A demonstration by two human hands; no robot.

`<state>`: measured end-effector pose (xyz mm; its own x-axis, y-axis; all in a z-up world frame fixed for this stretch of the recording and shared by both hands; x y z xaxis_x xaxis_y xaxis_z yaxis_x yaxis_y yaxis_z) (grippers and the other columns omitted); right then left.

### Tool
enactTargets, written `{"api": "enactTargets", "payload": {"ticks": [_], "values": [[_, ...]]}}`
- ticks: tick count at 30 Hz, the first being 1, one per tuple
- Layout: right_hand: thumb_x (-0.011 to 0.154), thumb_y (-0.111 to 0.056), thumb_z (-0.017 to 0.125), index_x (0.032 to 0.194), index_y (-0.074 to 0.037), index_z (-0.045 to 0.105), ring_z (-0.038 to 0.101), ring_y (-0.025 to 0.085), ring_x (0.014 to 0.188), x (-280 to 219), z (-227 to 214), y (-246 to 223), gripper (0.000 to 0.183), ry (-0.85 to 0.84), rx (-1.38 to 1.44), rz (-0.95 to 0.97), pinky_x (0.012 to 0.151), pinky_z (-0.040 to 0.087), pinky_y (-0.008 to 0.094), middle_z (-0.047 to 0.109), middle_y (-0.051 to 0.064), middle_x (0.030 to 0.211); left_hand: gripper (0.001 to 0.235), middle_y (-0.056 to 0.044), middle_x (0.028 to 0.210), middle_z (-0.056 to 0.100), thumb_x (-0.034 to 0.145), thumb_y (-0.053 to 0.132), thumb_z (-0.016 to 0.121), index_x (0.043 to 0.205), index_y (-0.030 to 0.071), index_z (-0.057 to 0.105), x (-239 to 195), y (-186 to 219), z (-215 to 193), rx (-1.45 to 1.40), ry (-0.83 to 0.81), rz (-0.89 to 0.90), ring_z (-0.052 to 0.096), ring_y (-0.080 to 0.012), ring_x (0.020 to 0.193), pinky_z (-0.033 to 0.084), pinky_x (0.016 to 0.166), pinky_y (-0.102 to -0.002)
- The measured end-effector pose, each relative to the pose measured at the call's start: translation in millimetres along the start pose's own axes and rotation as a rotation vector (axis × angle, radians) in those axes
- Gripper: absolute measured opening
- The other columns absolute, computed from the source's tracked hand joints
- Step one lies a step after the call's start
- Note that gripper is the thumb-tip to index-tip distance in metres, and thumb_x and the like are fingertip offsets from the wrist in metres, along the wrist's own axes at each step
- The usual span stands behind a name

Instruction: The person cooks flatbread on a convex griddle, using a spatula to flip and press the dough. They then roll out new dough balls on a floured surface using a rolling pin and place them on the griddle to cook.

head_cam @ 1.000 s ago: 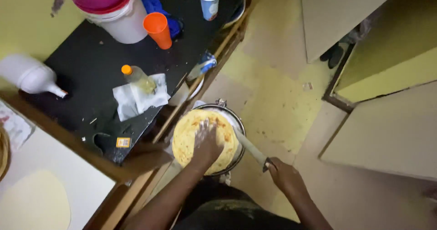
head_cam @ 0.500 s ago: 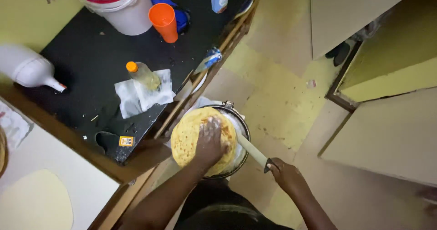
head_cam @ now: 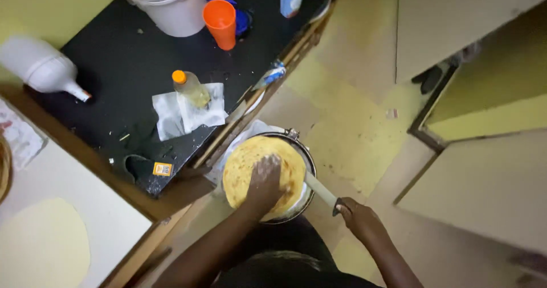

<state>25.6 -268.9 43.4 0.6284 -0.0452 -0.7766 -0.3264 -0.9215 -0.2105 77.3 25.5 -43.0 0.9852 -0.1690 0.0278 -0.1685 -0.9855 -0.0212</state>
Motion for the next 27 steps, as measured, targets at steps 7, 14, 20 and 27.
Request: {"api": "enactTargets", "payload": {"ticks": [7, 14, 20, 27], "values": [[0.115, -0.048, 0.043, 0.133, -0.032, 0.073, 0.075, 0.02, 0.084, 34, -14, 11, 0.038, -0.13, -0.152, -0.079, 0.072, 0.052, 0.035, 0.082, -0.003, 0.109, 0.101, -0.024, 0.183, 0.012, 0.089, 0.046, 0.085, 0.171, 0.016, 0.033, -23, 2, -1, -0.513, -0.399, -0.18, 0.009, -0.0458, 0.169, 0.009, 0.132, -0.064], [0.105, -0.051, 0.049, 0.113, -0.037, 0.075, 0.079, 0.036, 0.107, 75, -50, 1, 0.031, -0.113, -0.247, -0.312, 0.095, 0.056, 0.047, 0.083, 0.002, 0.119, 0.085, -0.024, 0.183, 0.015, 0.085, 0.028, 0.079, 0.165, 0.024, 0.049, -44, -4, 0, -0.242, -0.216, -0.245, 0.01, -0.0492, 0.168, 0.007, 0.132, -0.071], [0.107, -0.049, 0.048, 0.109, -0.036, 0.075, 0.077, 0.032, 0.101, 71, -113, -23, 0.03, -0.161, -0.309, -0.415, 0.087, 0.054, 0.046, 0.082, 0.003, 0.106, 0.086, -0.023, 0.169, 0.048, 0.093, 0.042, 0.076, 0.167, 0.007, 0.047, -56, 2, -52, -0.443, 0.059, -0.784, 0.043, -0.0412, 0.157, 0.03, 0.132, -0.053], [0.105, -0.05, 0.05, 0.126, -0.031, 0.078, 0.071, 0.018, 0.075, 97, -158, -57, 0.04, -0.163, -0.244, -0.409, 0.07, 0.048, 0.034, 0.078, -0.001, 0.085, 0.028, -0.016, 0.112, 0.076, 0.11, 0.031, 0.058, 0.116, 0.01, 0.075, -88, 52, -79, -0.736, 0.149, -0.987, 0.068, -0.0381, 0.109, 0.051, 0.101, -0.05]]}}
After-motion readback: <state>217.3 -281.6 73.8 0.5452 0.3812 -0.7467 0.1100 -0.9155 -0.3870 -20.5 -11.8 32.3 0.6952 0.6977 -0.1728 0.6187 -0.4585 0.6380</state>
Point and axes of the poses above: each hand's wrist, its own x-axis towards the middle knuckle, its own z-axis out of the palm, y = z × x, the point moved 9 cm from there along x, towards the middle knuckle
